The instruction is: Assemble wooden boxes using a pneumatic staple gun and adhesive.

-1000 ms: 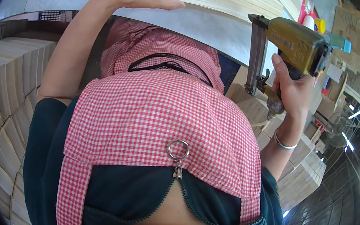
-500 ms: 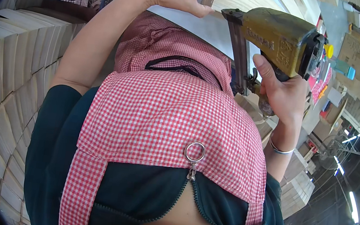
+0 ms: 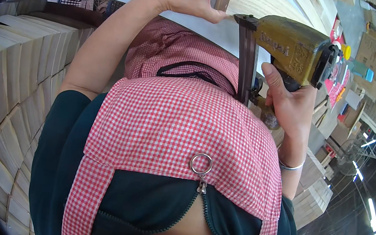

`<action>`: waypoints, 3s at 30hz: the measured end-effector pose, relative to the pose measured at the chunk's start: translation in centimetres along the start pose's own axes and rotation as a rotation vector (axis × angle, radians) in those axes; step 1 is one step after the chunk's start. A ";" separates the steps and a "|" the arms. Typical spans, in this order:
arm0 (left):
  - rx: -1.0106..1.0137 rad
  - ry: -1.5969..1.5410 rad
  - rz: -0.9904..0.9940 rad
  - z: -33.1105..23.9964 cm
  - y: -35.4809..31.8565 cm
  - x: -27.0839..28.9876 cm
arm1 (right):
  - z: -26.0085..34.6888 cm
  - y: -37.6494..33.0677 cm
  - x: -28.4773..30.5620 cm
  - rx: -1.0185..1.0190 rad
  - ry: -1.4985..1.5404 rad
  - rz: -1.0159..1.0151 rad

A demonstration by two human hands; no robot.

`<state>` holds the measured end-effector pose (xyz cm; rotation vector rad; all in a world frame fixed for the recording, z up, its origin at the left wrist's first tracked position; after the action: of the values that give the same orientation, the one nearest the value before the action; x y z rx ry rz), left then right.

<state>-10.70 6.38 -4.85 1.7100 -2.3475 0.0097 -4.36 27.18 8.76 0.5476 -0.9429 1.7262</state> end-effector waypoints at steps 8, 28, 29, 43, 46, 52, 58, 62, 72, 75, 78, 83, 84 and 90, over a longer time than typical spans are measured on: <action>-0.161 0.423 -0.316 -4.1 -6.0 3.0 | 2.9 -0.7 0.9 0.159 0.078 0.029; -0.052 0.257 -1.080 -3.7 -13.3 4.1 | -3.0 -0.1 5.4 0.272 -0.104 -0.160; -0.061 0.234 -1.210 -3.4 -13.1 6.7 | -3.3 -0.2 5.5 0.294 -0.099 -0.158; 0.122 0.201 -0.966 0.2 -9.3 16.2 | -0.2 -0.2 2.9 0.344 -0.214 0.079; 0.184 0.234 -0.966 -0.9 -9.2 15.3 | 0.3 0.1 2.6 0.435 -0.235 0.080; 0.168 0.143 -1.030 -1.0 -9.2 14.3 | 0.2 0.7 2.8 0.423 -0.218 0.085; 0.151 0.086 -1.087 -1.2 -9.2 13.4 | 0.3 0.7 3.4 0.387 -0.198 0.088; 0.149 0.141 -1.119 -1.7 -9.3 13.2 | 0.2 0.9 3.7 0.313 -0.192 0.071; 0.107 0.205 -1.093 -1.7 -9.3 13.2 | -0.1 1.8 3.7 0.134 -0.271 0.125; 0.081 0.206 -1.081 -1.8 -9.2 13.2 | -0.3 1.6 3.6 -0.148 -0.369 0.160; 0.102 0.182 -1.049 -1.4 -9.1 13.4 | -0.8 1.6 3.6 -0.211 -0.386 0.160; 0.113 0.363 -0.980 -1.7 -9.4 14.3 | -0.6 1.5 3.6 0.017 -0.300 0.113; 0.019 0.593 -0.958 -2.7 -9.4 14.3 | -0.8 1.4 3.7 0.121 -0.248 0.079; -0.088 1.040 -0.670 -1.2 -6.8 12.8 | -2.2 0.2 5.5 0.102 -0.134 -0.079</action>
<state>-7.78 -7.57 -2.09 1.7347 -0.9904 0.5228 -6.30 32.07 11.48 0.7656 -0.9180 1.6897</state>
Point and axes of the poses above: each hand's wrist, its own y-axis towards the middle knuckle, its own x-axis out of the back of the hand, z = x × y, the point moved 6 cm from there along y, towards the middle knuckle, and after that the axes turned 3 degrees about -y, right-handed, at the moved point
